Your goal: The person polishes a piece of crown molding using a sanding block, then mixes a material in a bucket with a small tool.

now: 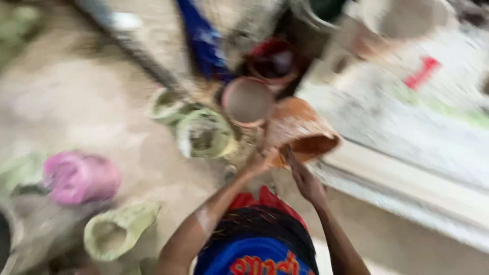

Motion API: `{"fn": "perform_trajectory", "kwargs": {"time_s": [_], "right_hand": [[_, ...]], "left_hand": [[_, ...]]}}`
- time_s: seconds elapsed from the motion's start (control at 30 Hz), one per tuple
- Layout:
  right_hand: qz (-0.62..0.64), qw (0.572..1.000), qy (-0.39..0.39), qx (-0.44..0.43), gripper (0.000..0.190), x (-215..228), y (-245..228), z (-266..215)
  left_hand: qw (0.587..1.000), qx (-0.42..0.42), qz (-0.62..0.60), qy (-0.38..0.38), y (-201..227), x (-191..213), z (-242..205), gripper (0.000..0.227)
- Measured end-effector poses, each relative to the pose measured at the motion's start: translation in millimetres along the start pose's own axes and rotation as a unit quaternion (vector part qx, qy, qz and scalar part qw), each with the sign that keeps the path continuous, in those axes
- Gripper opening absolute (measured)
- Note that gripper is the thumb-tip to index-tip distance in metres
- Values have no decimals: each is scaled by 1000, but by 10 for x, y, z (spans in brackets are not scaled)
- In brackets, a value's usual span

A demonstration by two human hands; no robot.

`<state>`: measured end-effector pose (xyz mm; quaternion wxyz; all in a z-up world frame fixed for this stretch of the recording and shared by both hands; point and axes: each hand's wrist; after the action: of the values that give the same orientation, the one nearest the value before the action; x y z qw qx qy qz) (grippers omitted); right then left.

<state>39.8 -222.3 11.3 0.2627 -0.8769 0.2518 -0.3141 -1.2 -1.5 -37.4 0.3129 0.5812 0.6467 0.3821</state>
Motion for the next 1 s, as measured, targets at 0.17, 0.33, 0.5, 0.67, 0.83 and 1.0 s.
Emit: {"fn": "perform_trajectory", "kwargs": {"time_s": [0.17, 0.33, 0.5, 0.67, 0.83, 1.0], "right_hand": [[-201, 888, 358, 208, 52, 78, 262, 420], [123, 991, 23, -52, 44, -575, 141, 452], [54, 987, 70, 136, 30, -218, 229, 695], [-17, 986, 150, -73, 28, -288, -17, 779], [-97, 981, 151, 66, 25, -268, -258, 693], [-349, 898, 265, -50, 24, 114, -232, 839]], "left_hand": [[997, -11, 59, 47, 379, 8, -344, 82], [991, -10, 123, 46, 673, -16, -457, 82], [984, -13, 175, 36, 567, 194, -309, 81], [962, -57, 268, 20, 1151, -53, -551, 76], [945, -70, 321, -8, 1356, 61, -447, 70], [944, -55, 323, -32, 1460, 27, -458, 72]]}}
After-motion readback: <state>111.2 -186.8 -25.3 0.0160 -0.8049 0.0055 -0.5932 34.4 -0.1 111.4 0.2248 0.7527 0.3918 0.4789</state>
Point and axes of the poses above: each hand's wrist, its own z-axis towards the middle knuckle, its own x-axis out of the back of the hand, y = z × x, and after that the axes turned 4 degrees about -x, right-handed
